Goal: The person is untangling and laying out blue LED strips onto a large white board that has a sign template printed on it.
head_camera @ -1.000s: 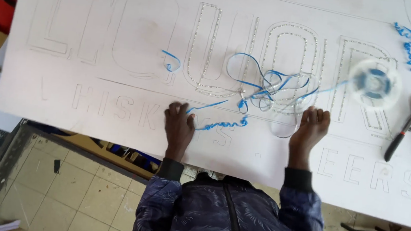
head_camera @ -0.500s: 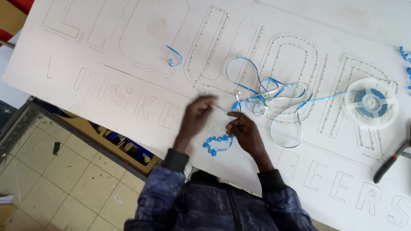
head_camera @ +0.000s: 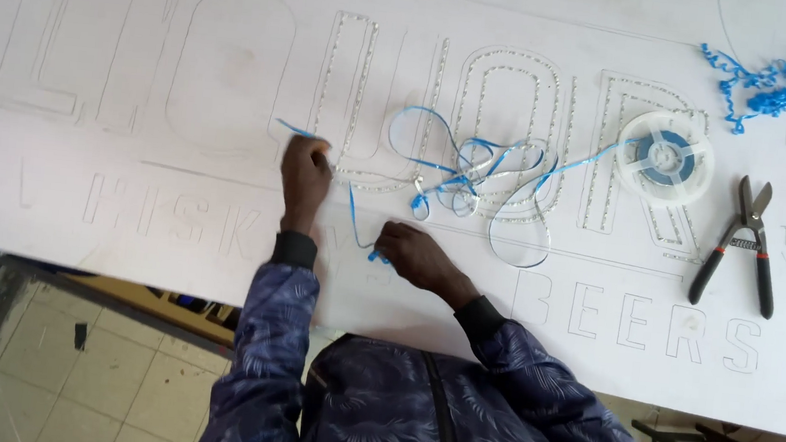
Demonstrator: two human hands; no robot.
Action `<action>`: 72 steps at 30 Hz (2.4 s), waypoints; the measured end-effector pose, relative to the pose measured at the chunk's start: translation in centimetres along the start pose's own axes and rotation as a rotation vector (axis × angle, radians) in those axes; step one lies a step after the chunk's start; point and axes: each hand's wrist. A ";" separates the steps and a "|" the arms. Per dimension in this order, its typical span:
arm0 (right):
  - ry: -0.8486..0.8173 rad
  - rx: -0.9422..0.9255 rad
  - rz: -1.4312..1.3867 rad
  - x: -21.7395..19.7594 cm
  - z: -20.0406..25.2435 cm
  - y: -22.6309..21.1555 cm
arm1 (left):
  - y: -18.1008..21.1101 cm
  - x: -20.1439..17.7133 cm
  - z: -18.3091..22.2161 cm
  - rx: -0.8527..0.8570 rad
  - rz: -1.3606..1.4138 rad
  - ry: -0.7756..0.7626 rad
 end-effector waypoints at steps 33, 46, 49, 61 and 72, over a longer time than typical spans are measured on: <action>0.702 0.778 -1.138 1.1 3.8 -2.6 | 13.4 -4.7 6.5 0.047 0.857 -0.695; 1.024 0.816 -1.285 -4.3 9.9 -1.8 | 17.0 3.4 7.3 0.244 0.481 -0.397; 1.047 0.792 -1.346 -5.0 11.2 -1.7 | 20.7 1.8 9.6 0.248 0.574 -0.353; 0.680 0.705 -1.429 -7.7 15.8 0.7 | 30.2 2.6 15.3 0.258 0.640 -0.083; 0.761 0.687 -1.506 -9.0 19.4 5.4 | 29.3 6.3 20.1 0.078 0.593 -0.151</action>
Point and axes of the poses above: each hand's wrist, its own z-axis away from the middle knuckle, its own x-axis out of the palm, y = z × x, and after that the axes turned 9 degrees about x, right-handed
